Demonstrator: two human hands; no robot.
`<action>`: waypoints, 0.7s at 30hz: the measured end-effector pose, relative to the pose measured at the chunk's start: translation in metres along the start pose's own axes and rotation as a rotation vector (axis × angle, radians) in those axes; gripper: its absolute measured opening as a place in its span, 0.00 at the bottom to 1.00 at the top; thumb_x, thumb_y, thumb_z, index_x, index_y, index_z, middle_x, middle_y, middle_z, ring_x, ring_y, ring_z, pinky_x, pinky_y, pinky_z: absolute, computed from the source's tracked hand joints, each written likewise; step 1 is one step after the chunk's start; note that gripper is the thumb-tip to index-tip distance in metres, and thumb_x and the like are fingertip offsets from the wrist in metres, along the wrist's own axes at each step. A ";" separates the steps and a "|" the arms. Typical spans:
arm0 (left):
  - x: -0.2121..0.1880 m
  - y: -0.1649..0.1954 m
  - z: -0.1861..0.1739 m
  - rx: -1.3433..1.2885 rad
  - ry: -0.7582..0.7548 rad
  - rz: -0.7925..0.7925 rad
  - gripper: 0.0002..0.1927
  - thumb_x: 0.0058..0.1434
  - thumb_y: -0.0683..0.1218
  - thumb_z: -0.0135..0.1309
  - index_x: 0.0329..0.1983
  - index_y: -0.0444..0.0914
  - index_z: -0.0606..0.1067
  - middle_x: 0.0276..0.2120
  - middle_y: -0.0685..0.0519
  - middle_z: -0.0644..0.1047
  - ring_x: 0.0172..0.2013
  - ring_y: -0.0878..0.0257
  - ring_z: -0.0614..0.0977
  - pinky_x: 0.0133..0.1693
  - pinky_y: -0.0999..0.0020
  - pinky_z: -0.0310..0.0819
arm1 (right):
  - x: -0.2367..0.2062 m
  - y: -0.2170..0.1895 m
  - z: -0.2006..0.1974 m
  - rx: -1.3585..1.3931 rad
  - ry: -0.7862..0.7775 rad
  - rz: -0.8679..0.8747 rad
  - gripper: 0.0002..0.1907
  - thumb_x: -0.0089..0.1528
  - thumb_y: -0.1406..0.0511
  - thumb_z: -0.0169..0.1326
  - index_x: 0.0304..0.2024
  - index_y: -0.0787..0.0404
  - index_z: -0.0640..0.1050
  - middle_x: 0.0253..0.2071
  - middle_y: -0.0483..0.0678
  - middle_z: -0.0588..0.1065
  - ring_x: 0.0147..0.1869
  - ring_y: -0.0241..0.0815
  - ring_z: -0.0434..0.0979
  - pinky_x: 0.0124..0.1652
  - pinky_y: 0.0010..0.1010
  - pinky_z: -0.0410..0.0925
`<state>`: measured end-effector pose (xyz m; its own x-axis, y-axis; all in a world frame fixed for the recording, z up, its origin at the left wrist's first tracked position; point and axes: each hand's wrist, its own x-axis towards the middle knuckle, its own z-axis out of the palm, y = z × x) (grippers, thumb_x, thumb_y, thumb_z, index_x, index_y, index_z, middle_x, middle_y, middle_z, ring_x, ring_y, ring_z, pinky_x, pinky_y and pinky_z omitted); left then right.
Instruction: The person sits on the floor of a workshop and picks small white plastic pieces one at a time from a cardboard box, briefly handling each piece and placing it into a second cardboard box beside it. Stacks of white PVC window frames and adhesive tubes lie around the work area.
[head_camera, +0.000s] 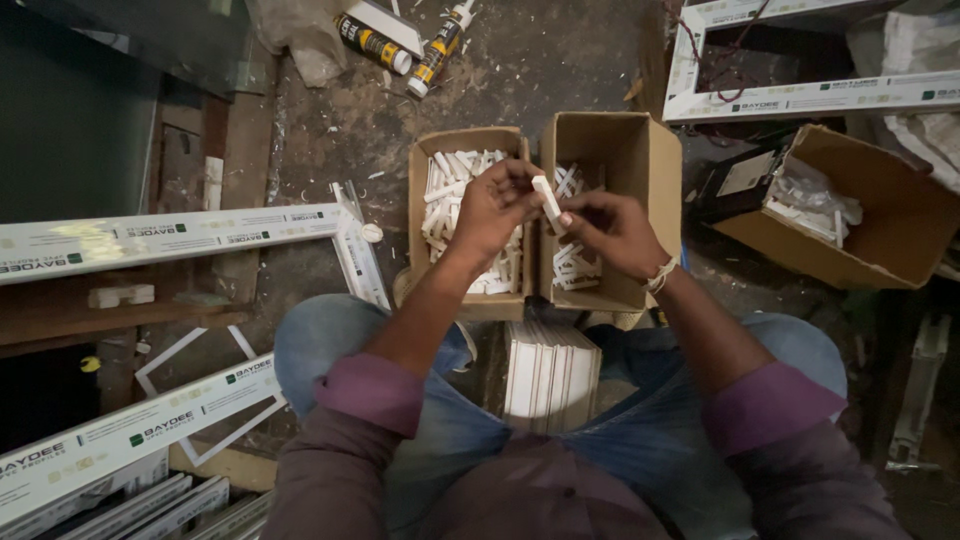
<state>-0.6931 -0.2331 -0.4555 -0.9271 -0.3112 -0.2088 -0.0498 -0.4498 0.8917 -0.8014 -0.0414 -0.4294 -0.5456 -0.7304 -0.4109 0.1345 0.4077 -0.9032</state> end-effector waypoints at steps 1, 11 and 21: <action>-0.001 0.000 0.000 0.035 0.009 0.003 0.12 0.64 0.35 0.60 0.50 0.35 0.75 0.44 0.52 0.81 0.48 0.64 0.83 0.50 0.68 0.83 | -0.001 -0.001 0.001 -0.022 0.001 -0.091 0.16 0.66 0.62 0.59 0.53 0.64 0.79 0.44 0.51 0.82 0.43 0.41 0.86 0.34 0.30 0.75; -0.011 0.020 0.013 0.481 -0.113 0.151 0.25 0.64 0.39 0.65 0.64 0.41 0.75 0.56 0.50 0.78 0.55 0.60 0.82 0.54 0.65 0.82 | -0.011 -0.013 0.000 -0.665 -0.001 -0.558 0.12 0.67 0.62 0.56 0.47 0.63 0.78 0.33 0.56 0.77 0.35 0.55 0.79 0.36 0.43 0.71; -0.020 0.055 0.017 0.889 -0.358 0.362 0.55 0.51 0.45 0.73 0.80 0.54 0.57 0.73 0.49 0.66 0.71 0.50 0.71 0.72 0.55 0.69 | -0.006 -0.001 -0.021 -0.076 -0.205 -0.371 0.10 0.70 0.62 0.52 0.44 0.64 0.77 0.37 0.46 0.78 0.41 0.34 0.79 0.39 0.31 0.72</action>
<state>-0.6832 -0.2373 -0.3955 -0.9905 0.0292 0.1342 0.1329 0.4503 0.8829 -0.8156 -0.0260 -0.4239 -0.3687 -0.9259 -0.0827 -0.1055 0.1300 -0.9859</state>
